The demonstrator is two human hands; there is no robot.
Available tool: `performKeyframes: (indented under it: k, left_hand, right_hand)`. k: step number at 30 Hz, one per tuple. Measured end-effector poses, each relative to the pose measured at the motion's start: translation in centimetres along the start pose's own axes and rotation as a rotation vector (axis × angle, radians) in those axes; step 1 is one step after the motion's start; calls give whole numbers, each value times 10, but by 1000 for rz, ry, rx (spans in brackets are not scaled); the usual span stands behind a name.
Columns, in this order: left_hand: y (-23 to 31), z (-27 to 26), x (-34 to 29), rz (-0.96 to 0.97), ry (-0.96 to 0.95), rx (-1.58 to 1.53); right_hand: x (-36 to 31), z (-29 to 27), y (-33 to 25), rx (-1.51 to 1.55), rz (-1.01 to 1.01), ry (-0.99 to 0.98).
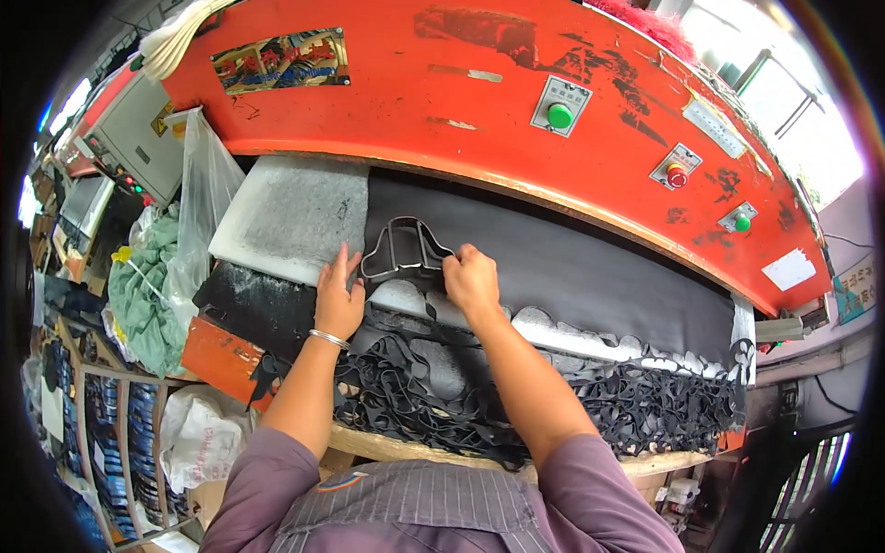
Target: Operate a die-cutting machine to cut shoe component shapes from black synthetic material sheets.
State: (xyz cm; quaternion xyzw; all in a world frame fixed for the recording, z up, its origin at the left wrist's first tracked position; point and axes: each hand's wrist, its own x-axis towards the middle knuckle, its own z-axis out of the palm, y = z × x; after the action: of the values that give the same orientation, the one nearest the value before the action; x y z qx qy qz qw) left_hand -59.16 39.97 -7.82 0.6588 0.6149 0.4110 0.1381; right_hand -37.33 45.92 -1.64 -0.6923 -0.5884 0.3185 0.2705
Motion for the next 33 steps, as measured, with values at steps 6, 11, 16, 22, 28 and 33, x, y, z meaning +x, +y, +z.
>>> performKeyframes:
  k: [6, 11, 16, 22, 28, 33]
  left_hand:
    - [-5, -11, 2, -52, -1, -58]
    - [3, -14, 3, -115, 38, -38]
    - [-3, -3, 5, -39, 126, -5]
    - [2, -1, -3, -14, 135, -12]
    - [3, 0, -2, 37, 151, 63]
    - [2, -4, -2, 64, 151, 92]
  right_hand:
    - [-8, 9, -19, -250, -19, 8]
    - [-26, -3, 10, -375, -569, 113]
    - [-21, 7, 33, -369, -617, 51]
    - [-22, 7, 37, -309, -711, 104]
    - [-22, 8, 34, -314, -731, 129]
    - [-22, 7, 31, -275, -755, 125]
